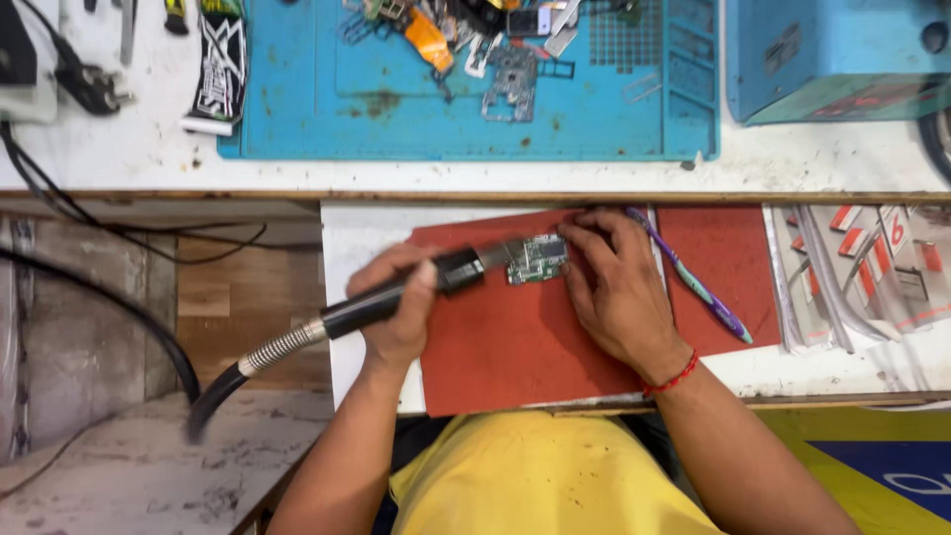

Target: The person uses a small tool to scrape and clean the surface of a small green circuit board placed on a red mat. They then use a hot air gun to apply heat to the board, moving the nozzle over different components while holding the board steady with their other hand.

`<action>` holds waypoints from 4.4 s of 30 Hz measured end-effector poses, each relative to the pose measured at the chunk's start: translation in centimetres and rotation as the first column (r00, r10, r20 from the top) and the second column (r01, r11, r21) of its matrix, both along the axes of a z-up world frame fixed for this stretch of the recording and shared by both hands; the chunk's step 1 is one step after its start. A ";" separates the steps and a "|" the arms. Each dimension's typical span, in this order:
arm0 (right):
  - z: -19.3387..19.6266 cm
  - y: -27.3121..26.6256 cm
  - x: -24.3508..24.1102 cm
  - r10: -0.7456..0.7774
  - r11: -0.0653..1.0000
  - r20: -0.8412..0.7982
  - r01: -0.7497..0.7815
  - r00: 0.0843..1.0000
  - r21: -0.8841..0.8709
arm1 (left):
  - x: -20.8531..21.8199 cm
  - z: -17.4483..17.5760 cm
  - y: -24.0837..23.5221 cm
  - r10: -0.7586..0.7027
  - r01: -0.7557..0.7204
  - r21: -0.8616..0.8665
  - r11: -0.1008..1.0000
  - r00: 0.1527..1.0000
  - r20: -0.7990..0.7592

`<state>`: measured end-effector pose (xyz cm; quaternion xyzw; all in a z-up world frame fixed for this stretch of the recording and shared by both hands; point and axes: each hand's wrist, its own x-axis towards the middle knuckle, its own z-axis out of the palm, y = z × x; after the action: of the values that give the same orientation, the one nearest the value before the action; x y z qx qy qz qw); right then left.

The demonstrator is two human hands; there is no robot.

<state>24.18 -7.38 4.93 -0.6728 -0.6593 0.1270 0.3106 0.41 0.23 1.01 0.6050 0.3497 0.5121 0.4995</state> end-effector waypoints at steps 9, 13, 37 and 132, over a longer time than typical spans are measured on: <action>-0.2 0.3 0.0 -0.021 1.000 0.000 0.021 1.000 0.010 | -0.1 -1.3 -0.1 -0.090 0.090 0.041 0.995 0.996 0.019; 0.1 0.2 0.3 0.014 1.000 0.018 -0.014 1.000 -0.009 | 0.0 -1.6 0.0 -0.044 0.044 0.066 0.997 0.999 -0.002; -0.2 0.2 -0.3 -0.015 1.000 0.040 0.014 0.999 0.020 | -0.1 -0.9 -0.4 0.024 -0.024 -0.035 0.999 1.000 0.007; -0.3 0.0 -0.1 -0.030 1.000 0.064 0.030 0.997 -0.001 | 0.2 -1.3 0.3 0.005 -0.005 -0.023 1.000 1.000 -0.002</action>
<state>24.07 -7.36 4.60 -0.6867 -0.6587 0.1014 0.2903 0.56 0.56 -0.25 0.5987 0.3576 0.5089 0.5047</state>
